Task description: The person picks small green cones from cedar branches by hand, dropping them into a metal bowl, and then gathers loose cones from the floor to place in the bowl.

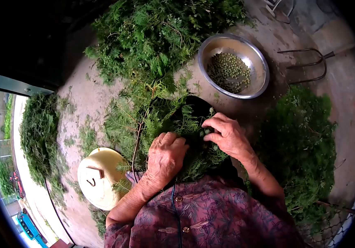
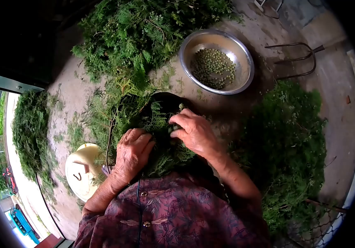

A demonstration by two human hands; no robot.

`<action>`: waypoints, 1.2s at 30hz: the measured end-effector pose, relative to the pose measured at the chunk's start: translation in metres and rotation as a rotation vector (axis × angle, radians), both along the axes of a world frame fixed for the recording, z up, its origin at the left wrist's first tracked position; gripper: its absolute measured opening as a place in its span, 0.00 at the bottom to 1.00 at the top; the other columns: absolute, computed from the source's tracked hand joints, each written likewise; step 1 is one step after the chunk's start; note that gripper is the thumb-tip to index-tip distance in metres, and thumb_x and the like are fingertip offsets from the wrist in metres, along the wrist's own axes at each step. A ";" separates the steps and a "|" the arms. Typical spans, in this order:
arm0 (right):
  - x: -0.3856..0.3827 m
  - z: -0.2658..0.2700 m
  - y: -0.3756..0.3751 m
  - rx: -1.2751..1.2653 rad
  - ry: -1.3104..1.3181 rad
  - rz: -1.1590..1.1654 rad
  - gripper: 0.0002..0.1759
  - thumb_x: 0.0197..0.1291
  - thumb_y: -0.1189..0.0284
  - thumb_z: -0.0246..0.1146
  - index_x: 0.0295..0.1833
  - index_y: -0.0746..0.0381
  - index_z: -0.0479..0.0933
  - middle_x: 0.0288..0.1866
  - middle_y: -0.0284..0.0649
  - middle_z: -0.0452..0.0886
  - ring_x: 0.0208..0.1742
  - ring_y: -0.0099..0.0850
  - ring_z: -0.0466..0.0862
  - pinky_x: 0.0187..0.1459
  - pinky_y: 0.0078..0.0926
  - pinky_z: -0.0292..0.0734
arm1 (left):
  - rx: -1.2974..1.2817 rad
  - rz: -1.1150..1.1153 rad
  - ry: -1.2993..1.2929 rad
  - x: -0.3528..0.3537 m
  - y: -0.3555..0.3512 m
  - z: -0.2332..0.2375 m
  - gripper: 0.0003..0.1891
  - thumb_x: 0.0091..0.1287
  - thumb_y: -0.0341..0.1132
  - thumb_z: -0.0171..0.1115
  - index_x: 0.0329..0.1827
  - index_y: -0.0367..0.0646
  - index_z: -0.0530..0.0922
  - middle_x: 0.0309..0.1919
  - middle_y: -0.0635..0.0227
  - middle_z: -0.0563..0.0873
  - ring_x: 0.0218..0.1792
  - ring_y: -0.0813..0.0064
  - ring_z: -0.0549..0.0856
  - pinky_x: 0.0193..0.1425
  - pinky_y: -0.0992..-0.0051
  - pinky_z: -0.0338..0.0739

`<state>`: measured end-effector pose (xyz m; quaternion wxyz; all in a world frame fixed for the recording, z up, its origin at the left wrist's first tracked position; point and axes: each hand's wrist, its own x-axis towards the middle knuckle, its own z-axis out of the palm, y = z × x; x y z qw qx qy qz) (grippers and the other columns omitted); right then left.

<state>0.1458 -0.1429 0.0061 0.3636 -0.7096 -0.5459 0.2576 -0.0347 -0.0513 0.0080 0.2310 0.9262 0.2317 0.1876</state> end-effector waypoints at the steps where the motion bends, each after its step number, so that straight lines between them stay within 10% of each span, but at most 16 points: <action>1: -0.003 -0.005 0.000 0.015 0.004 0.018 0.14 0.42 0.78 0.67 0.39 0.63 0.75 0.35 0.42 0.75 0.35 0.41 0.78 0.35 0.34 0.73 | 0.004 -0.037 0.011 0.001 -0.002 0.003 0.06 0.50 0.31 0.63 0.29 0.41 0.77 0.30 0.64 0.77 0.32 0.62 0.77 0.37 0.67 0.73; 23: -0.012 -0.017 0.002 0.158 -0.047 -0.059 0.13 0.39 0.84 0.66 0.34 0.65 0.73 0.30 0.41 0.73 0.32 0.37 0.76 0.32 0.29 0.71 | -0.304 -0.041 0.152 0.010 -0.016 -0.020 0.06 0.56 0.35 0.61 0.29 0.42 0.77 0.24 0.61 0.80 0.29 0.58 0.81 0.31 0.65 0.75; 28: -0.010 -0.031 0.006 0.282 0.207 -0.352 0.09 0.45 0.84 0.64 0.33 0.64 0.72 0.27 0.37 0.74 0.29 0.28 0.76 0.31 0.24 0.72 | -0.206 -0.046 0.065 0.005 -0.015 -0.016 0.08 0.58 0.37 0.58 0.25 0.44 0.74 0.23 0.63 0.78 0.23 0.57 0.79 0.26 0.62 0.74; 30: 0.020 -0.025 0.011 0.234 0.686 -0.559 0.07 0.49 0.83 0.63 0.33 0.63 0.73 0.28 0.32 0.74 0.28 0.23 0.74 0.28 0.20 0.70 | -0.201 -0.039 0.054 0.000 -0.016 -0.014 0.08 0.58 0.36 0.59 0.25 0.44 0.75 0.22 0.64 0.77 0.22 0.58 0.79 0.25 0.63 0.73; 36: 0.045 -0.013 0.005 0.384 1.449 -0.337 0.07 0.58 0.78 0.58 0.42 0.63 0.70 0.29 0.34 0.74 0.28 0.25 0.74 0.26 0.18 0.68 | -0.203 -0.023 0.007 -0.004 -0.011 -0.005 0.04 0.56 0.34 0.61 0.29 0.44 0.78 0.22 0.65 0.77 0.21 0.60 0.79 0.23 0.67 0.73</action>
